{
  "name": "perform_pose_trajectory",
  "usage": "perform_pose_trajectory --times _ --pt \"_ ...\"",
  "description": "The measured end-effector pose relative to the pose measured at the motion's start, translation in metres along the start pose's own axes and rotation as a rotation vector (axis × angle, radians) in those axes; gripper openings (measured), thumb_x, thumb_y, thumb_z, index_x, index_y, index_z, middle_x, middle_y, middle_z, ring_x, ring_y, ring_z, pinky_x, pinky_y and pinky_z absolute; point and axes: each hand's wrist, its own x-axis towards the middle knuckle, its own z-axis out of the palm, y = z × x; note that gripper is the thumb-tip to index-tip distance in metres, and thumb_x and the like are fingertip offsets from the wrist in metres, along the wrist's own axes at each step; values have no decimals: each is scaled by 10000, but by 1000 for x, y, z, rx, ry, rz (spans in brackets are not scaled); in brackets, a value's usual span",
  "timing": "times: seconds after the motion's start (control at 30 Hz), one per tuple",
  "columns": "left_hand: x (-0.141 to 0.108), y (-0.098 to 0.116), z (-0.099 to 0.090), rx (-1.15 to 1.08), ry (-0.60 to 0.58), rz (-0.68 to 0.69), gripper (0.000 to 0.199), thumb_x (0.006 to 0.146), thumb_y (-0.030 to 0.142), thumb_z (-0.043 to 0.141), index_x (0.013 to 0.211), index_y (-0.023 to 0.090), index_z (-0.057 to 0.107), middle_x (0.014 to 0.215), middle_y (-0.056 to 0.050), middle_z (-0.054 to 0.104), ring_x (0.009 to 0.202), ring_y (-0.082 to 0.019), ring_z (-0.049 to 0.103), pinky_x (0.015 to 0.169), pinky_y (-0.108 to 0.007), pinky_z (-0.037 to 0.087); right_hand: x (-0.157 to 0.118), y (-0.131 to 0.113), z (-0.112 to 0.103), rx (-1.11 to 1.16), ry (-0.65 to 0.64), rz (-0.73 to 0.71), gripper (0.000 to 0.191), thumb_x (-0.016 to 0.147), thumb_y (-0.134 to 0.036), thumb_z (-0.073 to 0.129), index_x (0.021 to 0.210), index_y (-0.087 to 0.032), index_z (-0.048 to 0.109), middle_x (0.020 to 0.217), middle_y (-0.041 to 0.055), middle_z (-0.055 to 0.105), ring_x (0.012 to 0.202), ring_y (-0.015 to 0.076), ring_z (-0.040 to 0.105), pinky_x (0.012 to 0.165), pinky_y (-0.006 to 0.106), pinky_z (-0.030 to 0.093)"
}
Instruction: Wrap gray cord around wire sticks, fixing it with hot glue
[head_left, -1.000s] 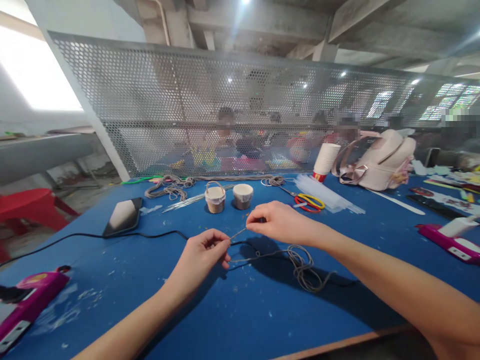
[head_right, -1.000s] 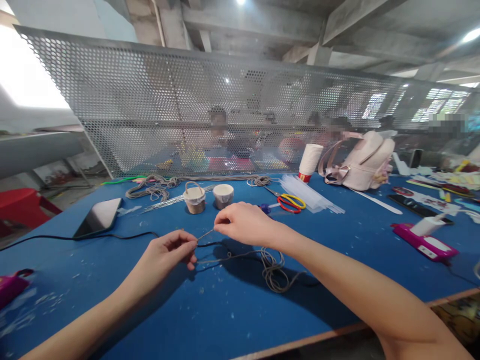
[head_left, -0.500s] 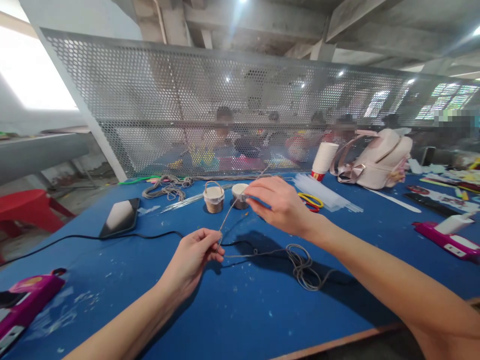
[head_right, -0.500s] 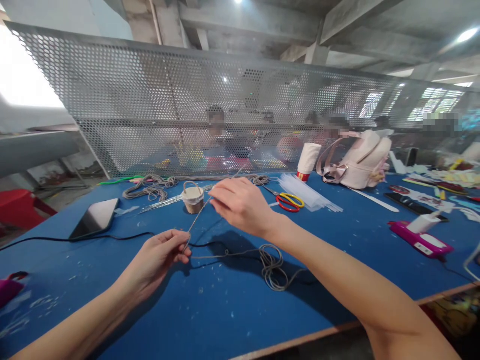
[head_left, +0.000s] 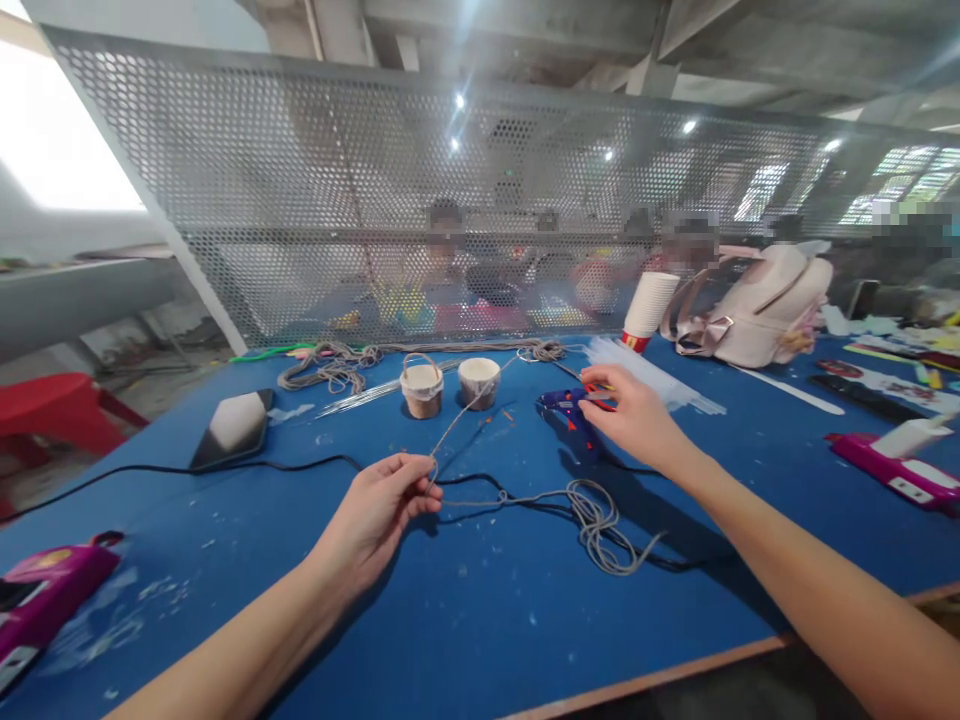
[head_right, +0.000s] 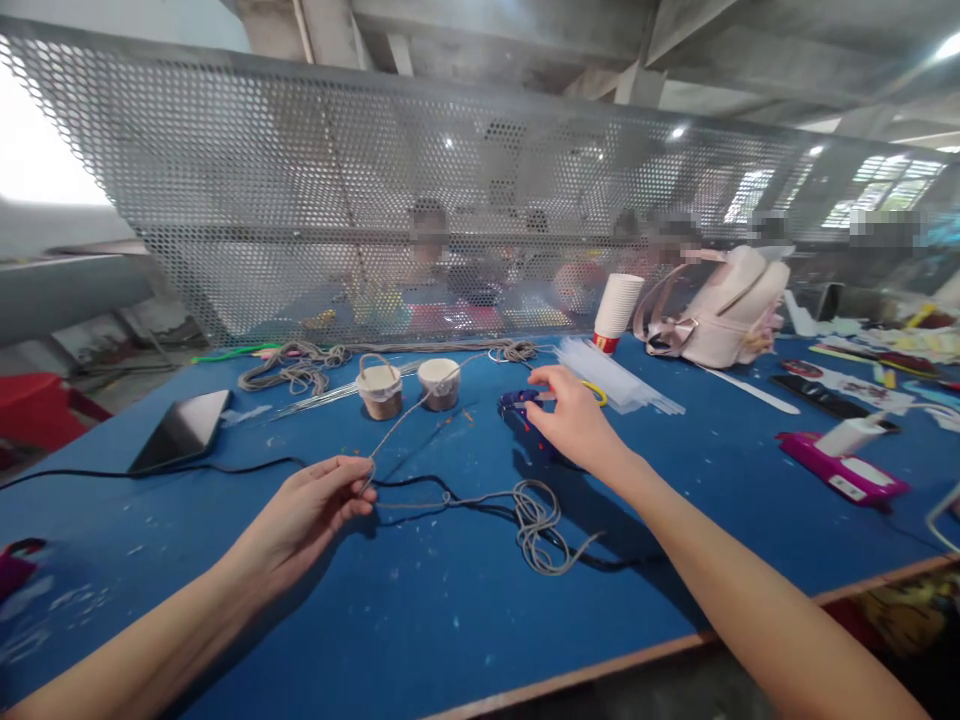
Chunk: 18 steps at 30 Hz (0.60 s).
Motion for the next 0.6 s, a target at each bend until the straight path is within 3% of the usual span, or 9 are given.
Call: perform_pose_trajectory --times 0.1,0.2,0.37,0.47,0.6 --pt "0 2 1 14 18 -3 133 688 123 633 566 170 612 521 27 525 497 -92 566 477 -171 501 -1 3 6 65 5 50 203 749 -220 505 944 -173 530 1024 107 591 958 214 590 882 419 485" --pt "0 3 2 13 34 -21 137 696 117 629 572 174 636 525 20 533 505 -93 568 481 -165 509 -1 9 11 207 53 184 360 720 -240 569 1061 -156 492 1073 132 590 1012 226 583 908 419 472" --pt "0 5 2 4 40 -29 158 702 109 638 559 176 650 521 11 531 503 -101 562 459 -166 520 -7 19 19 356 80 408 614 683 -255 647 1230 -138 392 1312 184 461 1179 223 495 949 348 447" --pt "0 5 2 -2 37 -30 175 724 97 615 567 167 648 519 13 530 498 -95 562 461 -154 519 -14 25 25 276 -26 537 571 699 -281 644 1211 -125 445 1291 181 494 1104 226 556 875 346 483" --pt "-1 5 2 -1 42 -20 217 762 82 573 564 146 633 516 13 535 503 -91 575 475 -154 519 -16 29 32 188 -112 546 324 663 -249 666 954 -121 605 995 114 666 912 231 628 808 349 482"
